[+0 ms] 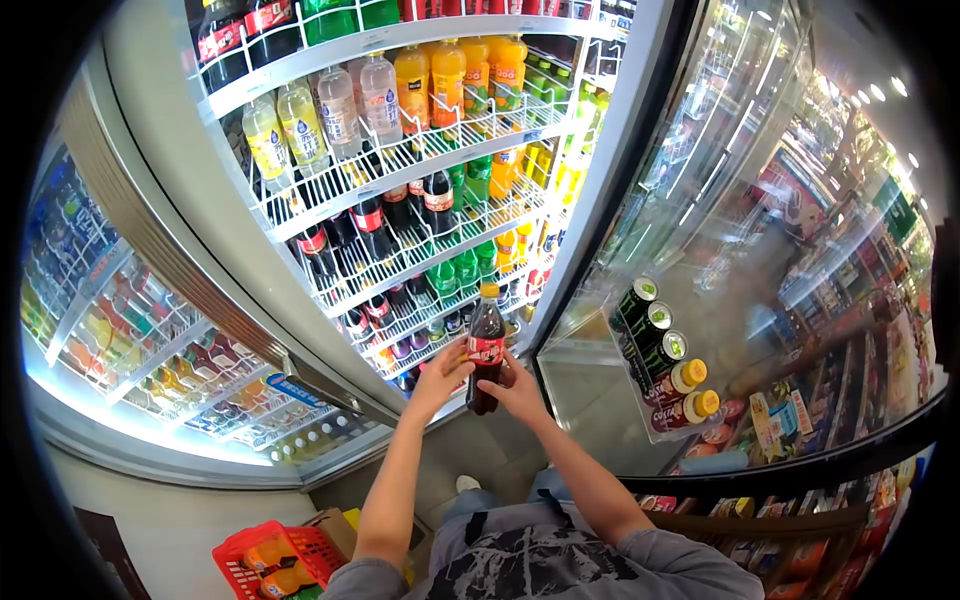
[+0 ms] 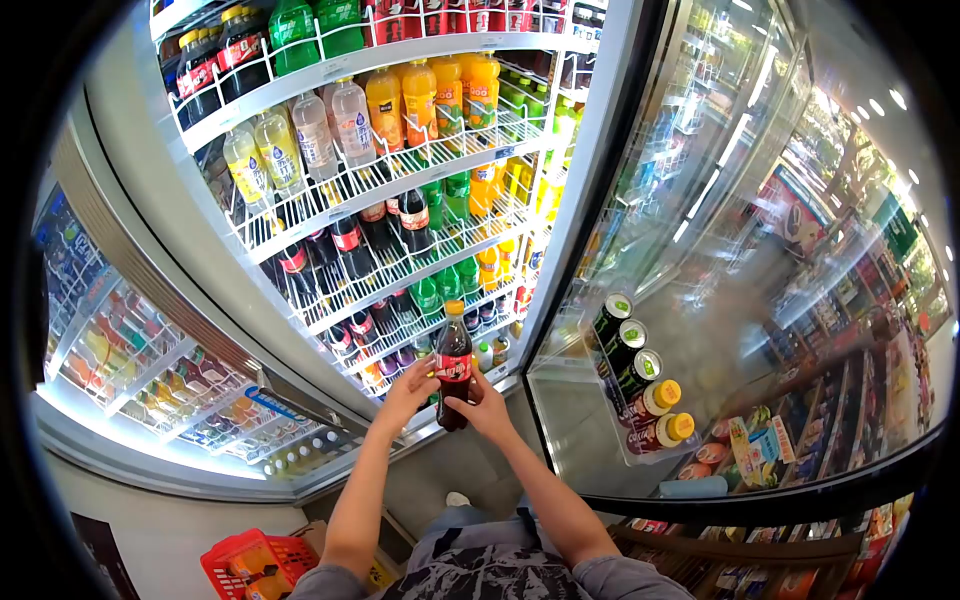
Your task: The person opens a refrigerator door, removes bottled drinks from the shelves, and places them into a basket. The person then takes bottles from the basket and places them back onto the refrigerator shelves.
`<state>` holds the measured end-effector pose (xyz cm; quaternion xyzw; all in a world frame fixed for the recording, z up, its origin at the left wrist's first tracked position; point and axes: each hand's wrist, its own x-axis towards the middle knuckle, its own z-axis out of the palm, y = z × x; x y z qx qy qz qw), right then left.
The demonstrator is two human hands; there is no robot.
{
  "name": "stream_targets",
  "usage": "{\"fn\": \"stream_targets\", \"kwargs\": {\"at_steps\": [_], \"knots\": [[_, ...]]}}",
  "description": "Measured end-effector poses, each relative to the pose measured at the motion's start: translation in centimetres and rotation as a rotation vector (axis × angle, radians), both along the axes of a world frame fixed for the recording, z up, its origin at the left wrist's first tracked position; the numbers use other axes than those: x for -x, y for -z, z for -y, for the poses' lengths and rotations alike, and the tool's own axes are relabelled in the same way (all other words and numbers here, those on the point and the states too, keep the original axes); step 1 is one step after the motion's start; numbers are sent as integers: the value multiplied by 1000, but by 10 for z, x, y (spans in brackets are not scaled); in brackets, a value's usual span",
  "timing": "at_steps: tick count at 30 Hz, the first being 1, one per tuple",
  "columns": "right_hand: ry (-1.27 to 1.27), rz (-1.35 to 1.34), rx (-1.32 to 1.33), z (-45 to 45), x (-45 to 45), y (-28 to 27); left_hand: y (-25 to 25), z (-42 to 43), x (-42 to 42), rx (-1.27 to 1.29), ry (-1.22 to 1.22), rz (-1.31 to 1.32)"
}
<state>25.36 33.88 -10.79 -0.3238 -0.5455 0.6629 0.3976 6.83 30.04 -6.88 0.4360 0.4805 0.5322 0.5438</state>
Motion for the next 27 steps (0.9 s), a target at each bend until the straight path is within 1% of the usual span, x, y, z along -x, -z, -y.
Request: {"fn": "stream_targets", "kwargs": {"at_steps": [1,3,4,7,8,11,12,15,16,18,20,21,23,24,26,27], "knots": [[13,-22,39,2,-2,-4,7,8,-4,1,-3,1],[13,-43,84,11,-10,-10,17,26,-15,122,23,14],[1,-62,81,11,-12,-14,18,34,-24,109,-18,62],[-50,-86,75,20,-27,-31,5,57,-49,71,-88,79],[-83,-64,57,23,-33,-39,12,62,-55,51,-119,69],[-164,-54,-1,28,-48,-46,0,80,-76,72,-210,45],[-188,-66,-28,31,-51,-49,-4,86,-85,39,-240,41],[-253,-58,16,44,-62,-57,-9,107,-100,6,-276,80],[-260,-57,13,50,-66,-61,-10,115,-104,27,-319,40],[-308,-43,14,60,-73,-67,-16,134,-117,13,-358,64],[-314,-55,10,70,-70,-55,-13,150,-128,-44,-412,113],[-299,-56,3,79,-64,-50,-18,158,-133,-23,-486,111],[-321,-58,6,96,-49,-49,7,175,-124,-97,-559,123],[-357,-84,21,107,-42,-58,-12,189,-125,-70,-599,104],[-468,-79,-10,121,-29,-58,-12,216,-119,-72,-663,77],[-518,-51,-7,133,-26,-68,-10,230,-114,-89,-681,63]]}}
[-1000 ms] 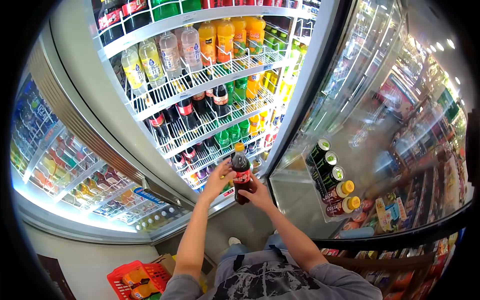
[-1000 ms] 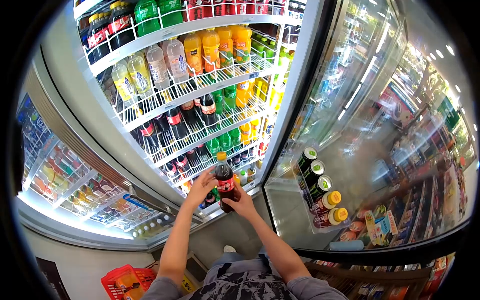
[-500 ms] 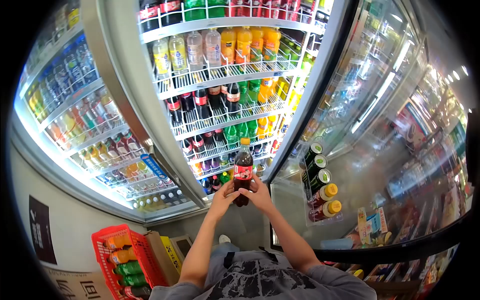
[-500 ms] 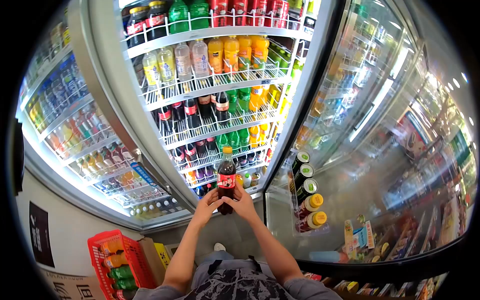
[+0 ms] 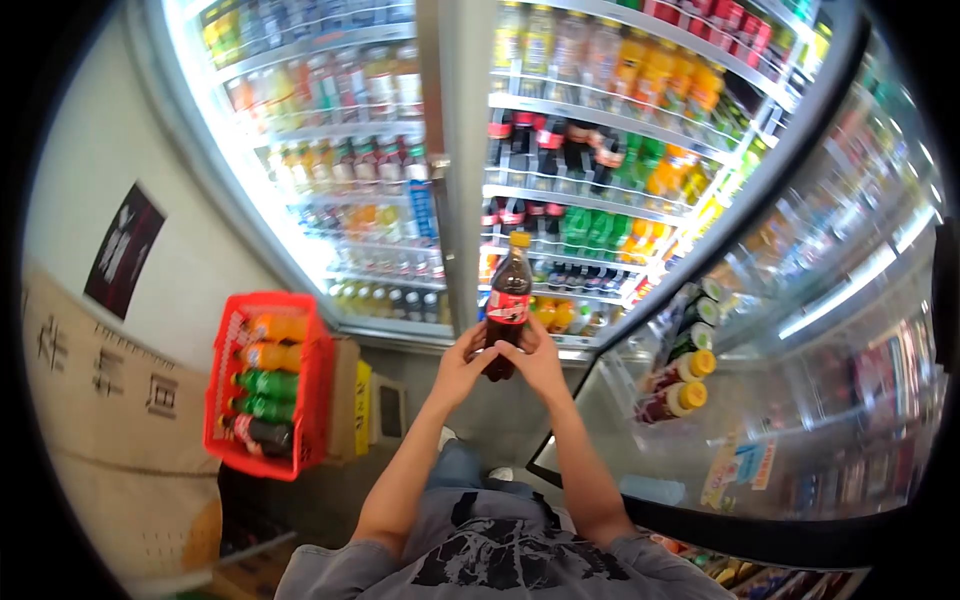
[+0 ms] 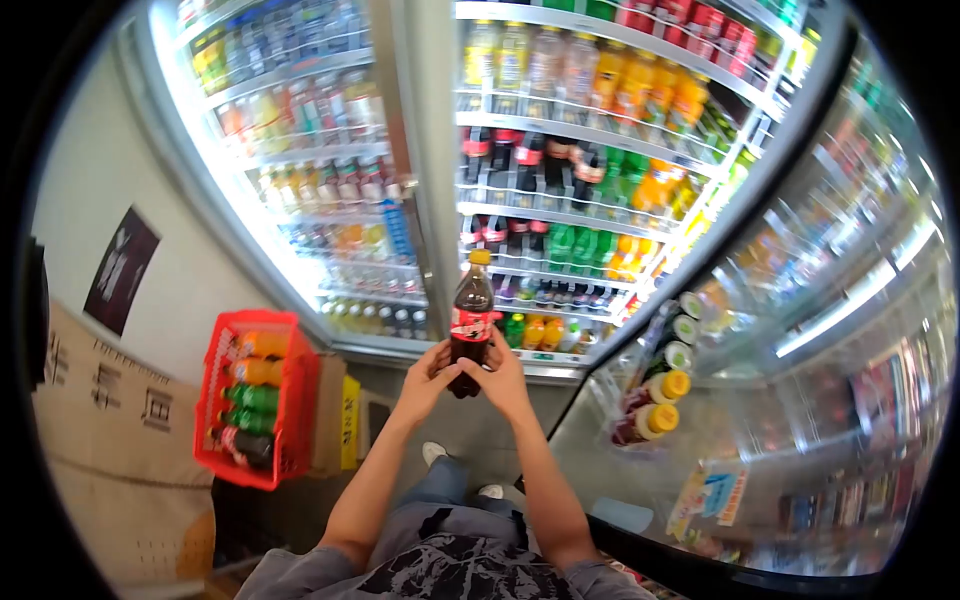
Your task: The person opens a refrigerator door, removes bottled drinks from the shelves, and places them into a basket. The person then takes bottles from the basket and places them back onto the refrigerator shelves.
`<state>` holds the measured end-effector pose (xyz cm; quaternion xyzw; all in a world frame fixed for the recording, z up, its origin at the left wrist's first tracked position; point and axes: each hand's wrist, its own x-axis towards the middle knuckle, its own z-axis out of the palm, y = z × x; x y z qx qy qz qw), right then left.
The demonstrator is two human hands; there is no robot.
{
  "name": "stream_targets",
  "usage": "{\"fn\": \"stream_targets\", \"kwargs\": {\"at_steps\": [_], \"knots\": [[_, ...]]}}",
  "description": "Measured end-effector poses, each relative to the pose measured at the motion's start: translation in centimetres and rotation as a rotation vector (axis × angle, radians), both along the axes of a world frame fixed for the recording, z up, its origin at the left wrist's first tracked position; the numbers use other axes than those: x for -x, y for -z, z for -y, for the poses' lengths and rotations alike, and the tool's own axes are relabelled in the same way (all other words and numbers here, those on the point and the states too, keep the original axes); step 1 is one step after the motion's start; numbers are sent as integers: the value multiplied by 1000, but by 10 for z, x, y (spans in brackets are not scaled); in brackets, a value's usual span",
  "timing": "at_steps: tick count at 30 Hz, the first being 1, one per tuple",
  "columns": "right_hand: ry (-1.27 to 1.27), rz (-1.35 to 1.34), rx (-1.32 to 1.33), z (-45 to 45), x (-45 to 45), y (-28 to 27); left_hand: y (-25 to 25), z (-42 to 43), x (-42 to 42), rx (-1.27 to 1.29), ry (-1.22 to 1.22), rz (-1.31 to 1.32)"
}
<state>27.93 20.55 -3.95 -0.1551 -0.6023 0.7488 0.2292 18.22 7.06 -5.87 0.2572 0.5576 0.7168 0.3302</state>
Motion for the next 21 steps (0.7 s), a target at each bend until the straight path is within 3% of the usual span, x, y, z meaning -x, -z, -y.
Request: {"fn": "stream_targets", "kwargs": {"at_steps": [11,21], "knots": [[-357,-30,-17,99,75,-28,-47,131,42,33,-217,-68],[-580,-29,-19,191,167,-27,-43,238,100,131,-470,-176]]}}
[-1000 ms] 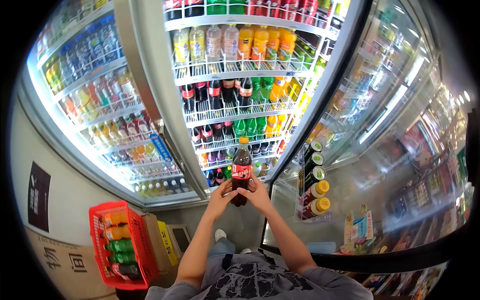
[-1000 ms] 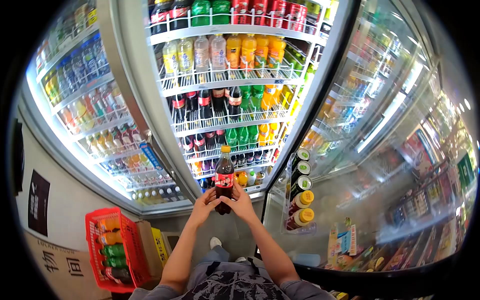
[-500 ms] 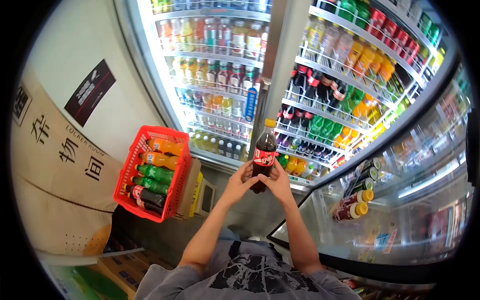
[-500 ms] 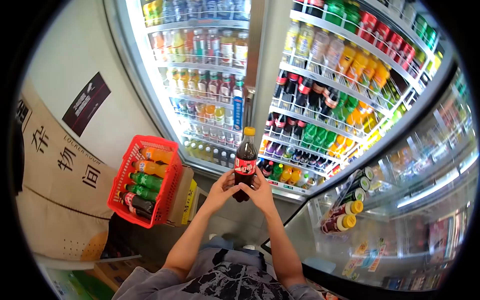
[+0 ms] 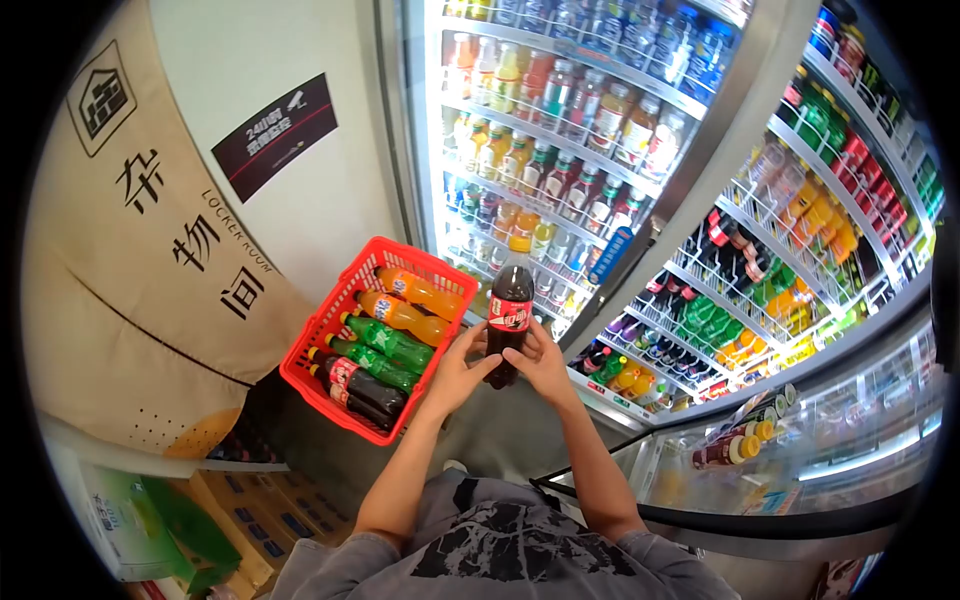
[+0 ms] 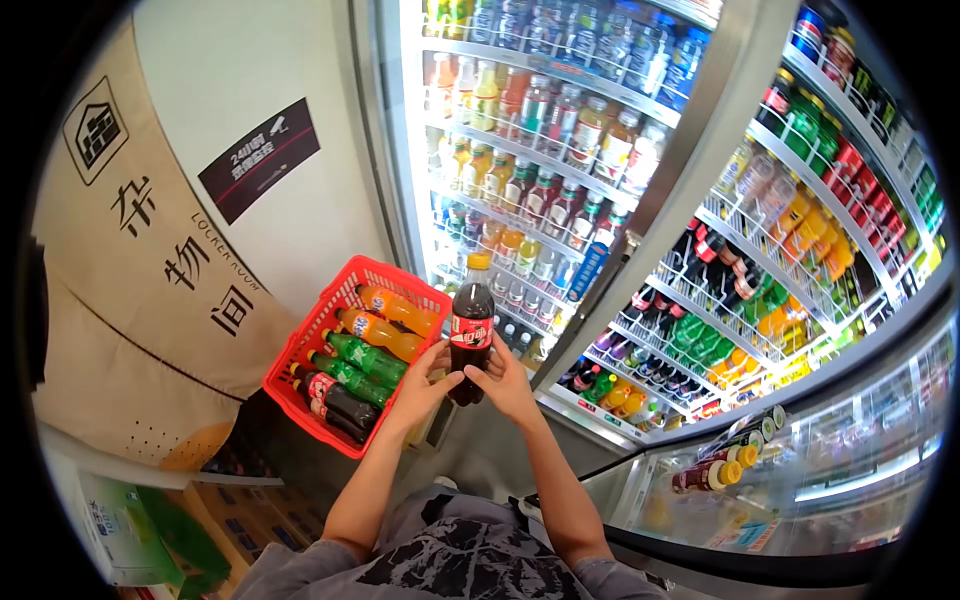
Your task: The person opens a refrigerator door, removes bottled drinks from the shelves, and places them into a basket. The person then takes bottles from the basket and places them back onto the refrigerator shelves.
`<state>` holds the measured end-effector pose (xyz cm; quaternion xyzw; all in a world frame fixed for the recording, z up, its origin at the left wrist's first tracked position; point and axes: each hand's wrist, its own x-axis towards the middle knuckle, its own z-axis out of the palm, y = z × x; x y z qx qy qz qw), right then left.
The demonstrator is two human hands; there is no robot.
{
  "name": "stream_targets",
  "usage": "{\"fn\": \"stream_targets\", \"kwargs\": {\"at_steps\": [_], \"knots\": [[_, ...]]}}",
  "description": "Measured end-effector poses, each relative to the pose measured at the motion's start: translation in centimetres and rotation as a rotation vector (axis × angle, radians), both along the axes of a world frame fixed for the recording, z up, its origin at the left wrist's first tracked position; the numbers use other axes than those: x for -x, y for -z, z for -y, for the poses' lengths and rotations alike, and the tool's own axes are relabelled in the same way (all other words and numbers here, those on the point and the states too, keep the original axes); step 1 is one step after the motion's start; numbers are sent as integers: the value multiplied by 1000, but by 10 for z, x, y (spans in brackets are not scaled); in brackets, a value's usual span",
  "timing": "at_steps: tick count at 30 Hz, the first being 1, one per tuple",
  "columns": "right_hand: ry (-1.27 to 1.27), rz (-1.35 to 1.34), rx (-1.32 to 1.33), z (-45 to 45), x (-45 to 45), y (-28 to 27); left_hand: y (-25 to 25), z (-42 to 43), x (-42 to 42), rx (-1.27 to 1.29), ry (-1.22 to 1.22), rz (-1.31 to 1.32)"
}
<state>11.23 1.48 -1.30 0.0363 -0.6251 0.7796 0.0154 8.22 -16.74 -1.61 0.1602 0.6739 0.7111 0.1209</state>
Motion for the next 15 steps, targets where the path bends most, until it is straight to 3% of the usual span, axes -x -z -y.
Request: {"fn": "stream_targets", "kwargs": {"at_steps": [11,13,15], "knots": [[-244,21,-71,80,62,3,17,79,5,-23,-317,-52],[-261,-18,-229,89,74,8,26,85,6,-46,-349,-26],[-314,-7,-128,96,84,11,27,88,7,8,-445,-52]]}}
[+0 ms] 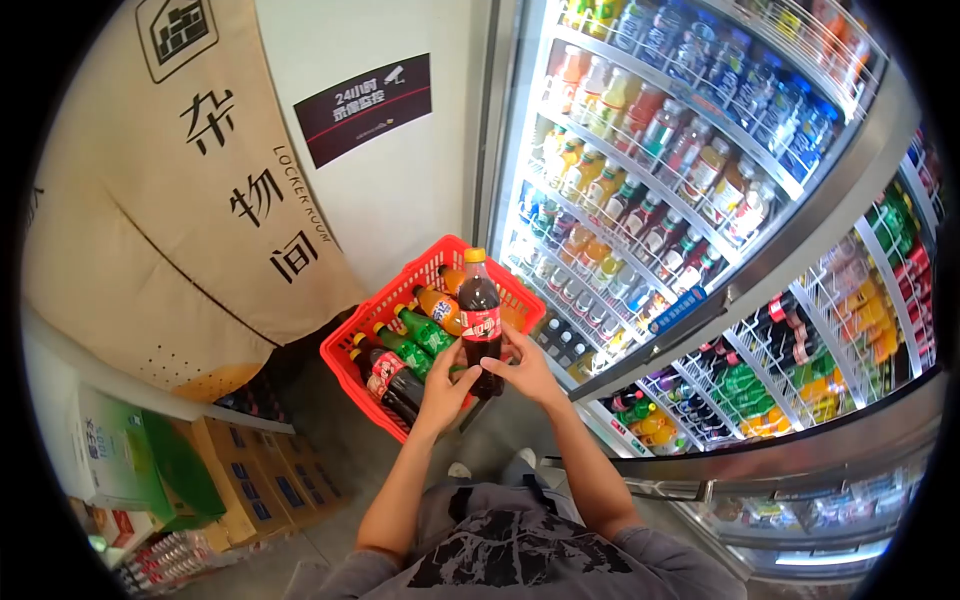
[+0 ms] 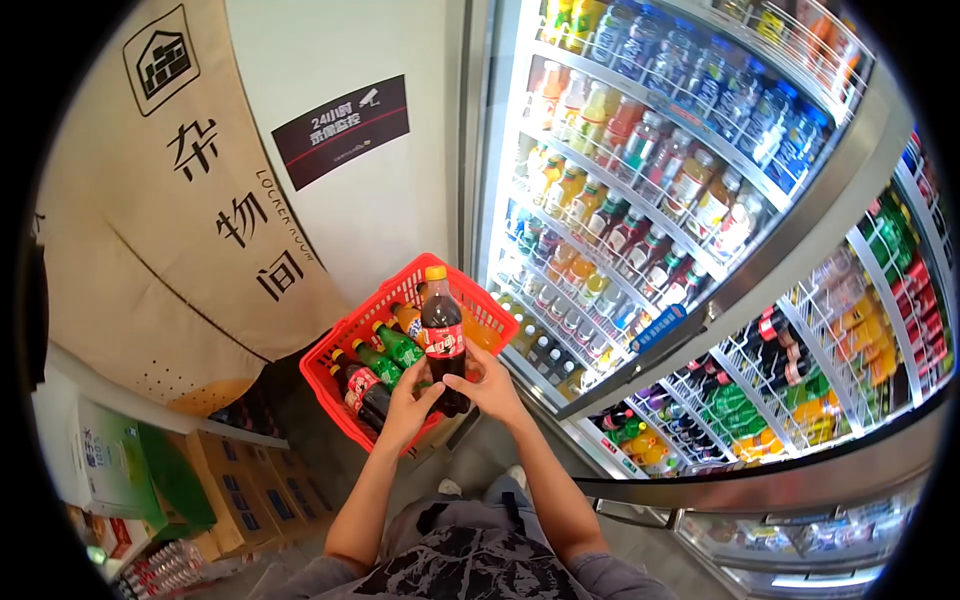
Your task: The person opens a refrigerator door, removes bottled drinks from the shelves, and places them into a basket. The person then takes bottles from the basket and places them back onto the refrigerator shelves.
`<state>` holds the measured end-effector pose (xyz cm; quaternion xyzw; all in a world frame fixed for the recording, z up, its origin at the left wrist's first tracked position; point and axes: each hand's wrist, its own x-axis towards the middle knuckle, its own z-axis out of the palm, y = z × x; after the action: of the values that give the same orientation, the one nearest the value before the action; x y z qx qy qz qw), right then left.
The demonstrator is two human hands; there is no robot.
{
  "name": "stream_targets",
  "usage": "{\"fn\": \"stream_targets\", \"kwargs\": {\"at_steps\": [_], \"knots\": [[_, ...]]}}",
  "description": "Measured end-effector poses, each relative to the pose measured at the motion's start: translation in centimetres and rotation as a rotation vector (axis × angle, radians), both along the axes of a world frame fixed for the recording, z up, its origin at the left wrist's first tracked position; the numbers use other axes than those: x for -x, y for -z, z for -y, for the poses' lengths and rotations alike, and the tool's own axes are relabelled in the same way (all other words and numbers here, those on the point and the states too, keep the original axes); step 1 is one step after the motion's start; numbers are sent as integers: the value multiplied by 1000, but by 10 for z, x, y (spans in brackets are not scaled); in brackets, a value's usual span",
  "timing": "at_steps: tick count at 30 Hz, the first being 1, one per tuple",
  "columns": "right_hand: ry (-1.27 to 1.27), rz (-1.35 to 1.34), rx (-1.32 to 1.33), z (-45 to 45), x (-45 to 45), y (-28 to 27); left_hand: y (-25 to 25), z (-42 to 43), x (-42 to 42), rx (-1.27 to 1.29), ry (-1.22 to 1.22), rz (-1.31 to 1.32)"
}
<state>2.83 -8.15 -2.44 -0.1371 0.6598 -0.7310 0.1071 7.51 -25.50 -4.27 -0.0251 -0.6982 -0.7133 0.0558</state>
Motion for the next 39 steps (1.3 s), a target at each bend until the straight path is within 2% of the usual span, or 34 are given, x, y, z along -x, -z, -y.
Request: {"fn": "stream_targets", "kwargs": {"at_steps": [3,7,9,12,15,17,18,21,23,30,35,39], "knots": [[-94,-123,-110,10,22,8,-12,-1,-3,-121,-86,49],[-178,-122,-63,26,39,6,-6,-2,-4,-144,-269,68],[-234,-95,-256,30,48,-2,-2,-2,-3,-116,-338,112],[-354,-65,-391,38,62,-1,17,-3,-2,-88,-443,171],[-435,-96,-412,53,78,37,34,1,-3,-17,-540,254],[-492,-94,-474,62,83,50,34,3,-5,170,-574,363],[-521,-82,-536,65,84,56,35,3,-6,165,-599,363],[-527,-78,-530,73,91,77,45,-1,-3,481,-705,234],[-540,-47,-542,77,99,91,50,-3,-1,494,-719,269],[-651,42,-461,77,110,87,40,-10,6,527,-758,321],[-587,-152,-663,79,103,67,41,-11,2,517,-750,325],[-542,-286,-648,80,97,61,33,-10,0,584,-696,374]]}}
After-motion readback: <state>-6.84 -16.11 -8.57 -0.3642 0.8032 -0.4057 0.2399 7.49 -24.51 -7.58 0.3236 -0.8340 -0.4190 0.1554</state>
